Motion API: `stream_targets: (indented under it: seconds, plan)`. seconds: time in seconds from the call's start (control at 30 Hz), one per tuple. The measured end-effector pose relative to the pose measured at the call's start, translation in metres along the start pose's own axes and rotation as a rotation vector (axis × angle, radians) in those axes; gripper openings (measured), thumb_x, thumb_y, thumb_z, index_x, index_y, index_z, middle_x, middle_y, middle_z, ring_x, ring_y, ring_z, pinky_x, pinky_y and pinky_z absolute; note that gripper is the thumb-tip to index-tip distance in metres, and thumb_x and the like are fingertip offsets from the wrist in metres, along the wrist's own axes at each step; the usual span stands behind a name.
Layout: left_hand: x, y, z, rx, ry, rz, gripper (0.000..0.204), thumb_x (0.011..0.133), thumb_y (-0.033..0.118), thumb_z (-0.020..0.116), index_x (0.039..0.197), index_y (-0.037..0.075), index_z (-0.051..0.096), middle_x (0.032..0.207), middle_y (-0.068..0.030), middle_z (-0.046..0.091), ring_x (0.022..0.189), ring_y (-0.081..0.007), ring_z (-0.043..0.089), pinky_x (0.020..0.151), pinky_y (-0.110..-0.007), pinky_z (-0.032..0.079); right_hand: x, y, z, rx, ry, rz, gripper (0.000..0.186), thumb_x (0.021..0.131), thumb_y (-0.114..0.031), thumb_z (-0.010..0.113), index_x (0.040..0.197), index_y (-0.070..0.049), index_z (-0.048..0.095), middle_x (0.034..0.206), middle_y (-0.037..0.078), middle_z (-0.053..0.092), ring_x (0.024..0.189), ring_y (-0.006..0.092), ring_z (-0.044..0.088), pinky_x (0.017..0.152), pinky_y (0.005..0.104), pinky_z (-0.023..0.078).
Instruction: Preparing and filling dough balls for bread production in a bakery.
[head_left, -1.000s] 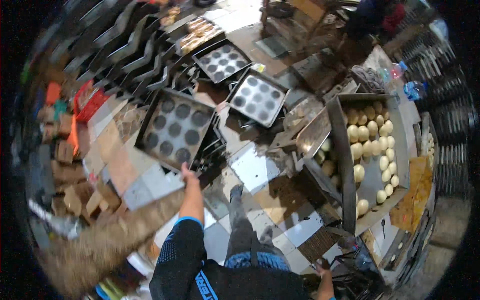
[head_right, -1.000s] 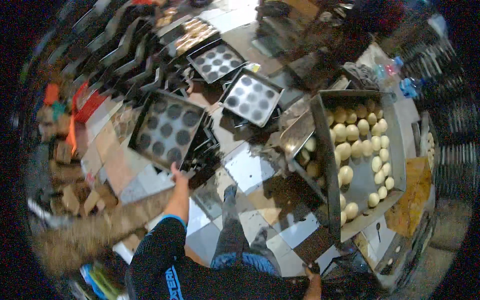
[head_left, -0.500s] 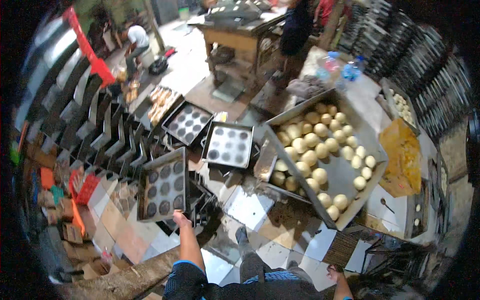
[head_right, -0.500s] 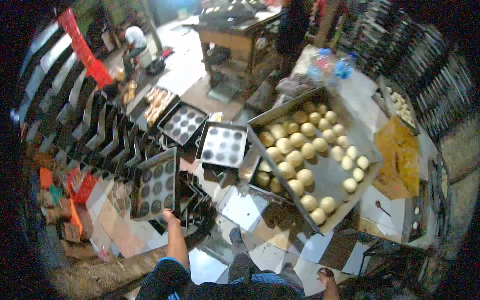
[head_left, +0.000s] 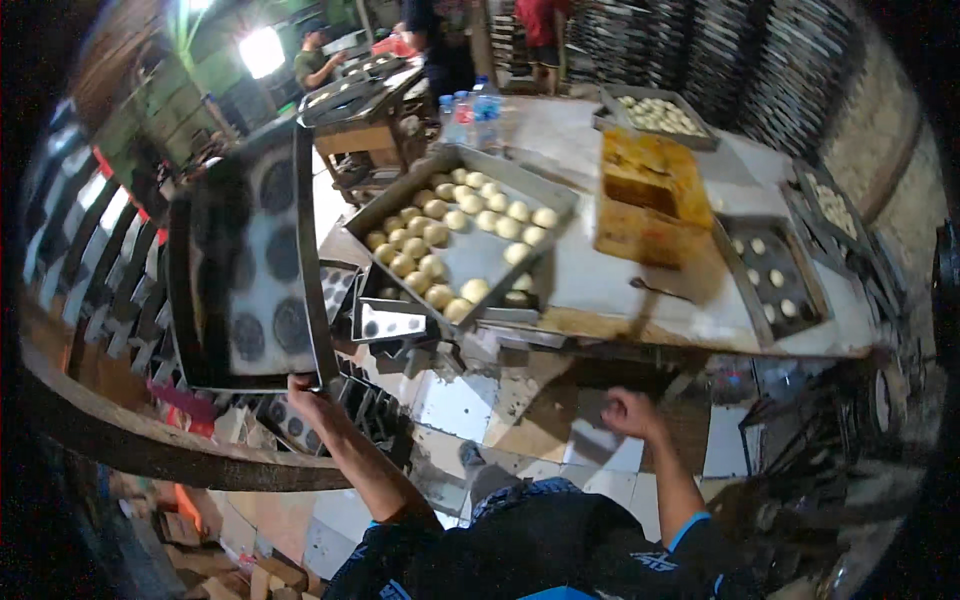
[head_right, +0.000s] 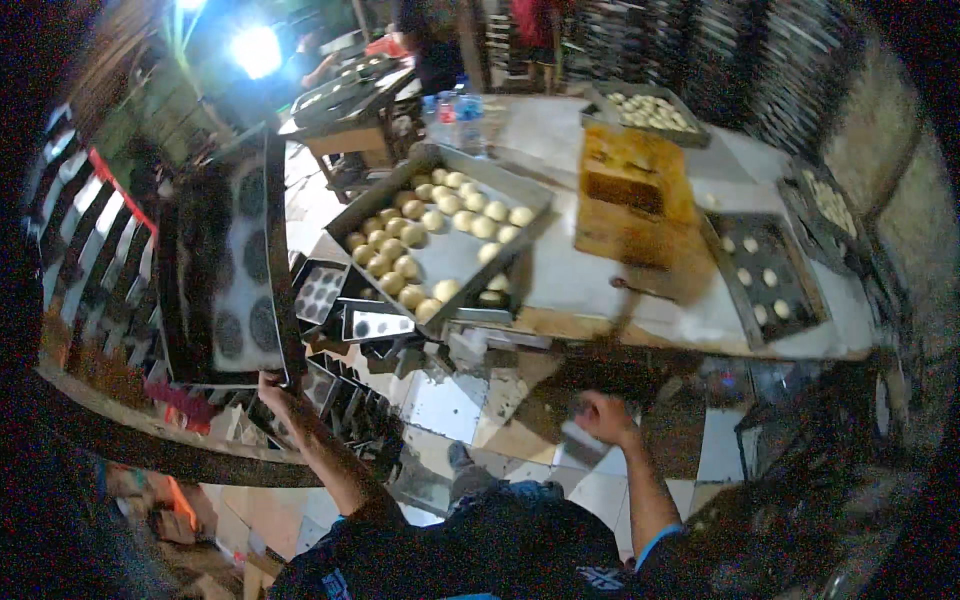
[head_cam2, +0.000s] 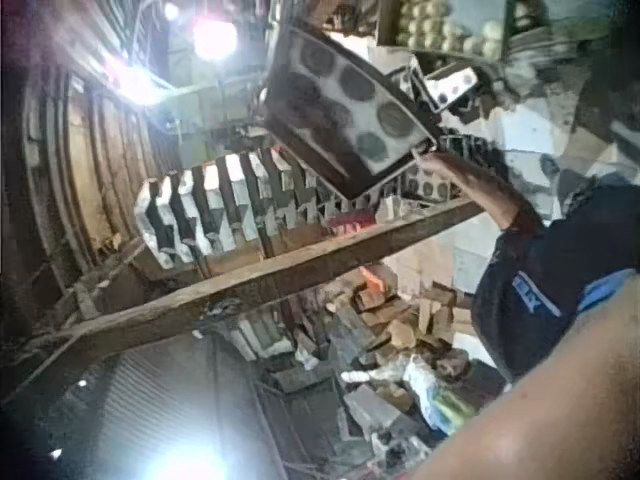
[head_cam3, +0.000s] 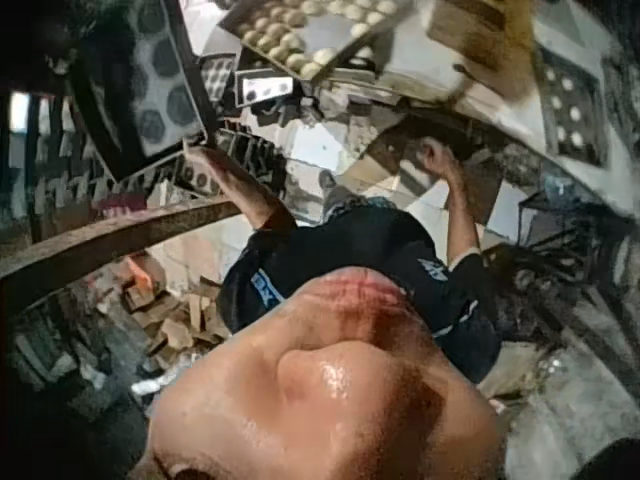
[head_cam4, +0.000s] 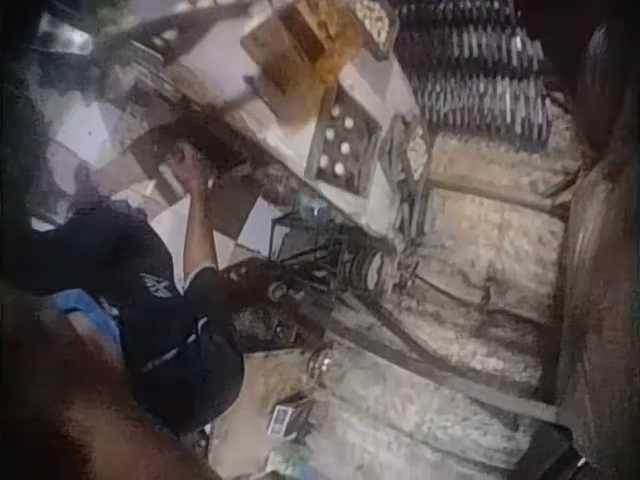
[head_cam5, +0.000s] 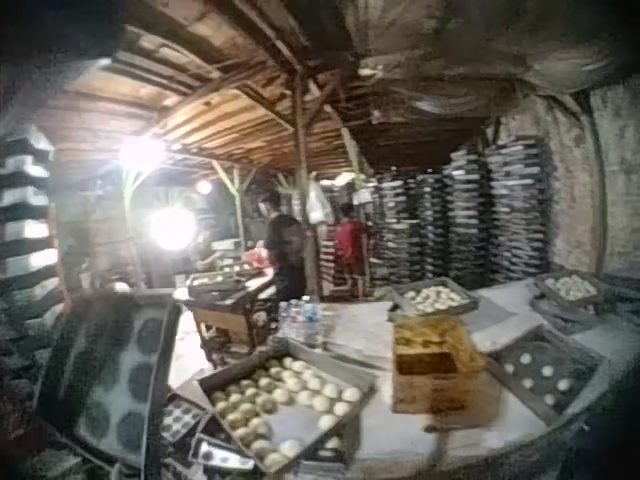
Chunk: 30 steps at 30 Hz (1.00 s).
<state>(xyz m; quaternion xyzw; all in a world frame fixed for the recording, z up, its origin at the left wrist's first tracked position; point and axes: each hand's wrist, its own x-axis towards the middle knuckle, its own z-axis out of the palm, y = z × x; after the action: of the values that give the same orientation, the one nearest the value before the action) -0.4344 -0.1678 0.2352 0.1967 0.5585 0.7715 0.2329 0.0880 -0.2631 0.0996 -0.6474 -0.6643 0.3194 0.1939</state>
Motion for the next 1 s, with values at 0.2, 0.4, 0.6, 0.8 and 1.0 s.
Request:
stream_targets:
  seconds: [0.2,0.4,0.6,0.8,1.0]
  plan:
    - [-0.129,0.028,0.086,-0.56,-0.306,-0.198,0.006,0.061,0.012,0.053,0.064,0.008,0.049,0.073,-0.005,0.055,0.066,-0.0208,0.053,0.067,-0.035,0.048,-0.026,-0.093,-0.117,0.628,0.265,-0.46,0.079,0.081,-0.017,0.07,0.144,-0.008,0.023,0.098,0.011,0.061,0.086,0.0178,0.061,0.078,0.0307,0.05]
    - [-0.228,-0.03,0.195,-0.567,-0.806,0.021,0.009,0.067,0.009,0.053,0.075,0.008,0.048,0.094,-0.0145,0.058,0.086,-0.0241,0.057,0.078,-0.037,0.05,-0.023,-0.094,-0.182,1.252,0.364,-0.699,0.102,0.081,-0.022,0.07,0.148,-0.013,-0.006,0.139,0.019,0.031,0.119,0.0255,0.045,0.095,0.0355,0.041]
    - [-0.36,-0.106,0.322,-0.183,-1.276,-0.27,0.063,0.067,0.006,0.05,0.124,0.0,0.023,0.113,-0.02,0.052,0.082,-0.0243,0.059,0.077,-0.035,0.051,-0.038,0.041,-0.232,1.498,1.37,0.25,0.06,0.078,-0.03,0.069,0.125,-0.004,0.041,0.108,0.011,0.057,0.087,0.0177,0.059,0.078,0.0318,0.048]
    - [-0.476,-0.117,0.425,-0.152,-1.799,-0.057,0.096,0.058,0.02,0.057,0.142,-0.005,0.017,0.137,-0.02,0.036,0.125,-0.0303,0.037,0.108,-0.035,0.023,-0.079,0.138,-0.269,1.426,1.766,0.199,0.033,0.073,-0.018,0.069,0.101,-0.005,0.058,0.095,0.007,0.061,0.087,0.0211,0.059,0.075,0.0374,0.049]
    - [-0.584,-0.139,0.426,-0.049,-1.861,-0.219,0.093,0.061,0.015,0.063,0.139,-0.007,0.018,0.134,-0.0291,0.038,0.127,-0.0387,0.035,0.107,-0.04,0.026,-0.069,0.17,-0.251,1.574,1.653,0.316,0.048,0.08,-0.026,0.062,0.12,-0.001,0.053,0.116,0.013,0.058,0.103,0.0293,0.056,0.094,0.0426,0.043]
